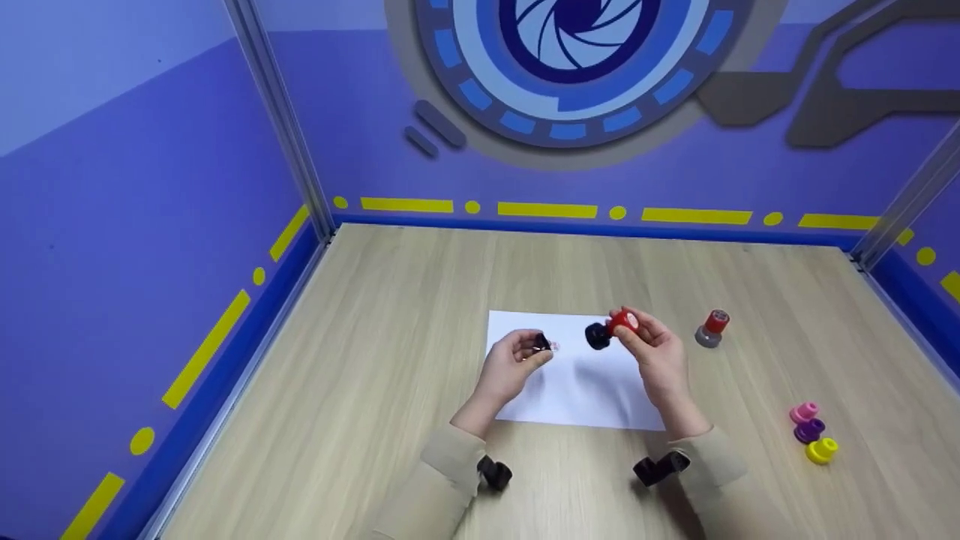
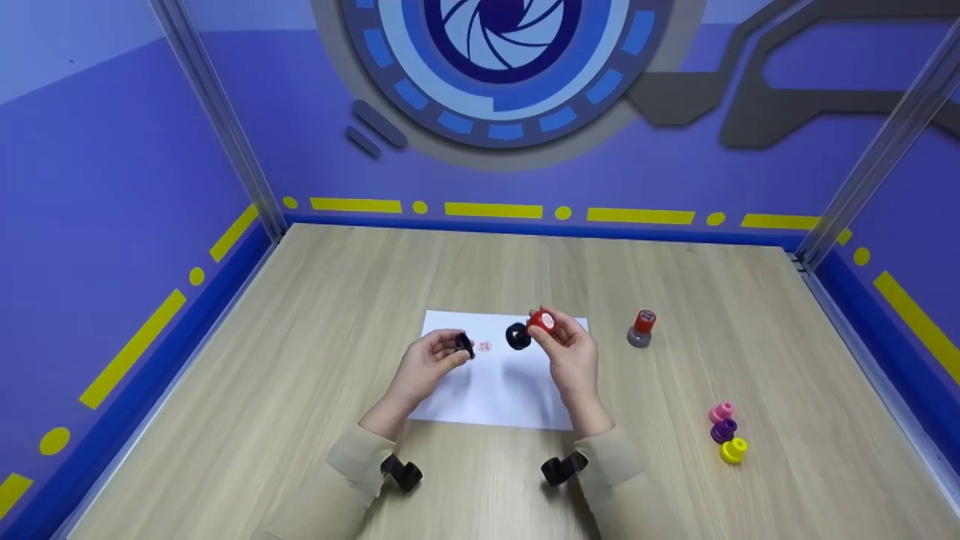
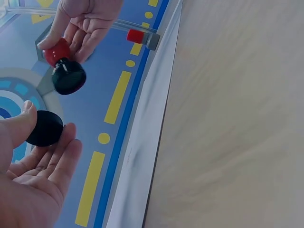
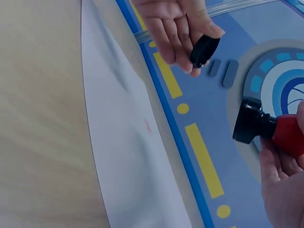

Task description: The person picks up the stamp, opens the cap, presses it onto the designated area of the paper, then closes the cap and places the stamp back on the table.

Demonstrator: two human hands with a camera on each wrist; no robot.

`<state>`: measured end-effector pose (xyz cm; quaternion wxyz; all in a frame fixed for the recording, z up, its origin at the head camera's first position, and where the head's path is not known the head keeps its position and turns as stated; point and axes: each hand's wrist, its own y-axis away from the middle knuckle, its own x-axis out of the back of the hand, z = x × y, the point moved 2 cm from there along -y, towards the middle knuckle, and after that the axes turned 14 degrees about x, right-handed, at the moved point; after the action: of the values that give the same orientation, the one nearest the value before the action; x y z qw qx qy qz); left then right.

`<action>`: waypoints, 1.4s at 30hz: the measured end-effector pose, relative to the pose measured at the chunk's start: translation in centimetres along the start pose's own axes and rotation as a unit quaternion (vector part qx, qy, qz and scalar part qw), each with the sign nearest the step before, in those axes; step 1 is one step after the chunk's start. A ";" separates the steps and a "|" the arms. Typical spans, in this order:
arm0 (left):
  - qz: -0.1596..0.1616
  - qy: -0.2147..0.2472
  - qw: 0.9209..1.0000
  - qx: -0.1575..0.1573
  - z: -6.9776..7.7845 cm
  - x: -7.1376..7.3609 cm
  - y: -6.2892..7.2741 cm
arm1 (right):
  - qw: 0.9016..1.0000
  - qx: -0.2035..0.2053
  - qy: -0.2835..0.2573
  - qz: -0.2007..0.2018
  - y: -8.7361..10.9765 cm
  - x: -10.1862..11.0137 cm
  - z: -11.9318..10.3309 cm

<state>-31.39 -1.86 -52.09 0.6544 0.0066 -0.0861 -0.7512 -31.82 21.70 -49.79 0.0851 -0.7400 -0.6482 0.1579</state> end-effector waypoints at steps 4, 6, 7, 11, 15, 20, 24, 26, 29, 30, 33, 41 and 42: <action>0.017 -0.010 1.000 0.006 -0.2 0.2 -0.1 | 0.996 0.012 0.093 -0.004 -1.1 0.2 0.7; 0.022 -0.013 1.000 0.009 -0.2 0.3 0.0 | 0.989 0.013 0.145 -0.017 -1.7 0.3 1.1; 0.023 -0.014 1.000 0.009 -0.2 0.3 0.0 | 0.985 0.013 0.169 -0.025 -1.9 0.3 1.3; 0.023 -0.012 1.000 0.012 -0.1 0.4 0.0 | 0.964 0.014 0.253 -0.073 -2.9 0.2 2.0; 0.025 -0.016 0.999 0.017 -0.1 0.3 -0.1 | 0.951 0.010 0.290 -0.104 -3.4 0.2 2.8; 0.030 -0.030 0.999 0.020 -0.2 0.3 -0.1 | 0.945 0.012 0.305 -0.117 -3.6 0.1 3.5; 0.029 -0.033 0.999 0.022 -0.2 0.3 -0.1 | 0.943 0.014 0.309 -0.125 -3.7 0.1 3.9; 0.028 -0.033 0.999 0.023 -0.2 0.2 -0.1 | 0.943 0.016 0.308 -0.126 -3.7 0.0 3.9; 0.024 -0.030 0.999 0.022 -0.2 0.2 -0.1 | 0.944 0.025 0.304 -0.128 -3.7 -0.1 4.0; 0.023 -0.031 0.999 0.021 -0.2 0.2 -0.1 | 0.944 0.028 0.304 -0.129 -3.7 -0.1 4.0; 0.016 -0.023 0.999 0.019 -0.2 0.1 -0.1 | 0.940 0.044 0.313 -0.130 -3.7 -0.2 4.1; 0.015 -0.019 1.000 0.015 -0.4 0.1 -0.2 | 0.934 0.055 0.336 -0.109 -3.3 -0.4 4.7; 0.017 -0.022 1.000 0.015 -0.4 0.1 -0.2 | 0.935 0.053 0.334 -0.106 -3.3 -0.4 4.8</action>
<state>-31.54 -2.03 -52.53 0.6650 -0.0013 -0.1116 -0.7385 -36.57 21.39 -53.19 0.3518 -0.6718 -0.6475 -0.0744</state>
